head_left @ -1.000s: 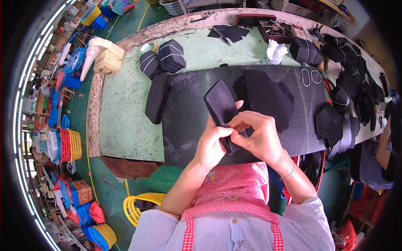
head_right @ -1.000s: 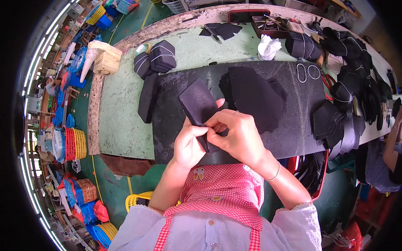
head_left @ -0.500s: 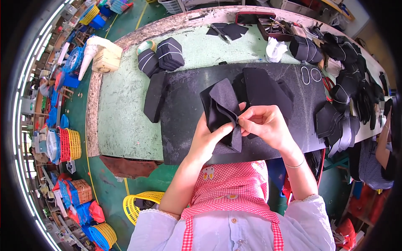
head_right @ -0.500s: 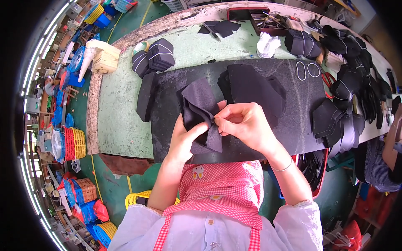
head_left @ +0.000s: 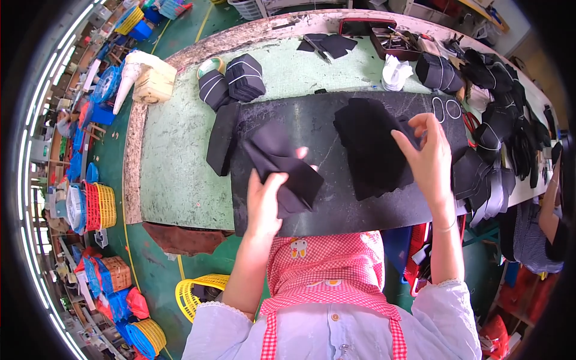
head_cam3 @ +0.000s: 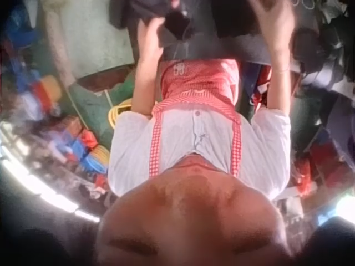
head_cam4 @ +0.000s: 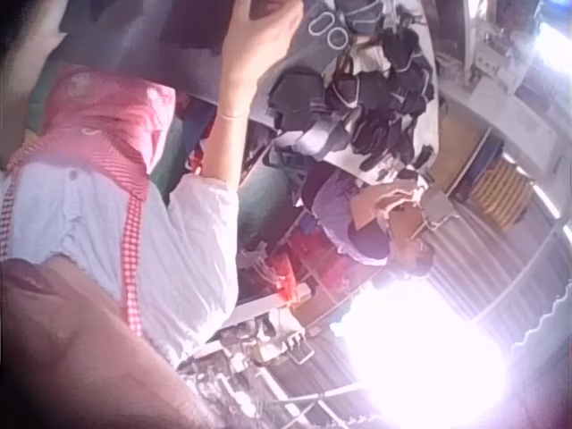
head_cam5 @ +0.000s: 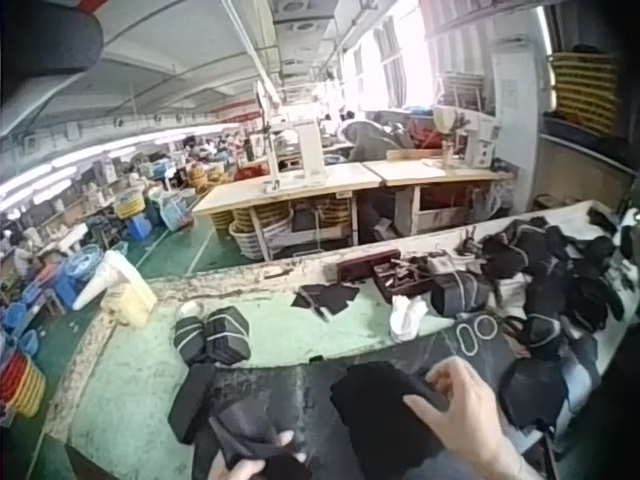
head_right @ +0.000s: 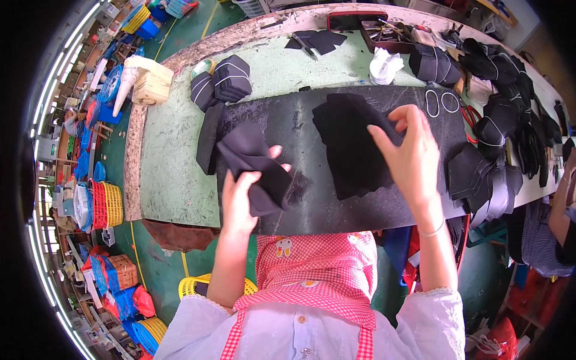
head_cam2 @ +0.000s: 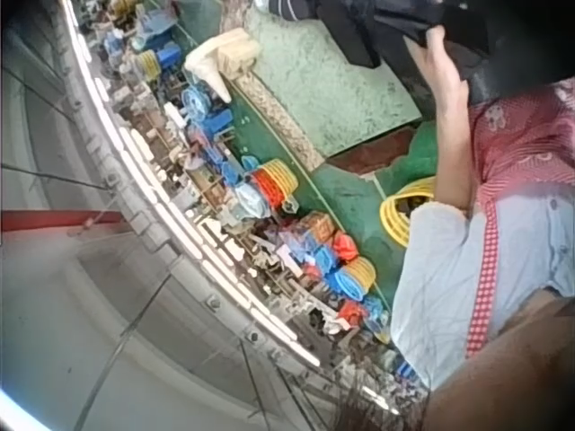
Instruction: Sorting and stacking black fabric shoe components at a workbench in a factory.
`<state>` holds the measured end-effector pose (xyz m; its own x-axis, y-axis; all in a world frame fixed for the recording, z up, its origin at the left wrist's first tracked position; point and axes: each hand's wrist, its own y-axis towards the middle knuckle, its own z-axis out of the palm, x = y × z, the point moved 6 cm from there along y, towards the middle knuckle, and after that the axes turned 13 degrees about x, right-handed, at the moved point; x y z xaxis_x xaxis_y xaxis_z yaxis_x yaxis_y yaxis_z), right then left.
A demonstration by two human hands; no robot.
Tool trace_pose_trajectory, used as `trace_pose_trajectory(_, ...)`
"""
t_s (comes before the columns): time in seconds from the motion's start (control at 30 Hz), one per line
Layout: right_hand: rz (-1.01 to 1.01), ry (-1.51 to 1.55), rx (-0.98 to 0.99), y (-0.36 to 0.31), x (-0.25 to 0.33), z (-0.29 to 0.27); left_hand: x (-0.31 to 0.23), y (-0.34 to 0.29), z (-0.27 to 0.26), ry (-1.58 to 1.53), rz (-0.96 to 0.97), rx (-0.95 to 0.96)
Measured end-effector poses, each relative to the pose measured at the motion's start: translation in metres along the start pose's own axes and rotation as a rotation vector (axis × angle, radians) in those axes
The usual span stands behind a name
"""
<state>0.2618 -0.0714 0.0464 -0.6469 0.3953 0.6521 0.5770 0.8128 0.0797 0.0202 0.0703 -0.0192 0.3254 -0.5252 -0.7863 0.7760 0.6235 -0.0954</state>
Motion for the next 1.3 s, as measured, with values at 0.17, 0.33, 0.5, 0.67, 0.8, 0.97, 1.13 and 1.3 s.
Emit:
trace_pose_trajectory(0.17,-0.234,0.242,0.317,-0.027,0.066,0.049,0.036,0.004,0.032,0.193,-0.118,-0.012)
trace_pose_trajectory(0.33,-0.074,-0.003,0.087,0.012,-0.004,0.014,0.005,0.008,0.003,-0.079,-0.056,0.01)
trace_pose_trajectory(0.5,-0.218,0.05,-0.075,-0.008,0.043,0.018,0.021,0.004,0.022,-0.179,-0.096,-0.011)
trace_pose_trajectory(0.67,-0.231,0.58,0.501,-0.03,0.072,0.074,0.05,0.013,0.054,-0.419,-0.244,0.103)
trace_pose_trajectory(0.8,-0.081,0.717,0.602,-0.025,0.058,0.075,0.029,0.011,0.066,-0.471,-0.187,0.241)
trace_pose_trajectory(0.97,0.04,0.874,0.688,-0.022,0.041,0.077,0.024,0.014,0.054,-0.203,-0.143,0.33)
trace_pose_trajectory(1.13,0.042,0.951,0.774,-0.02,0.039,0.077,0.025,0.014,0.055,-0.16,-0.147,0.274)
trace_pose_trajectory(1.3,0.036,0.993,0.791,-0.021,0.037,0.079,0.024,0.013,0.057,-0.035,-0.091,0.334)
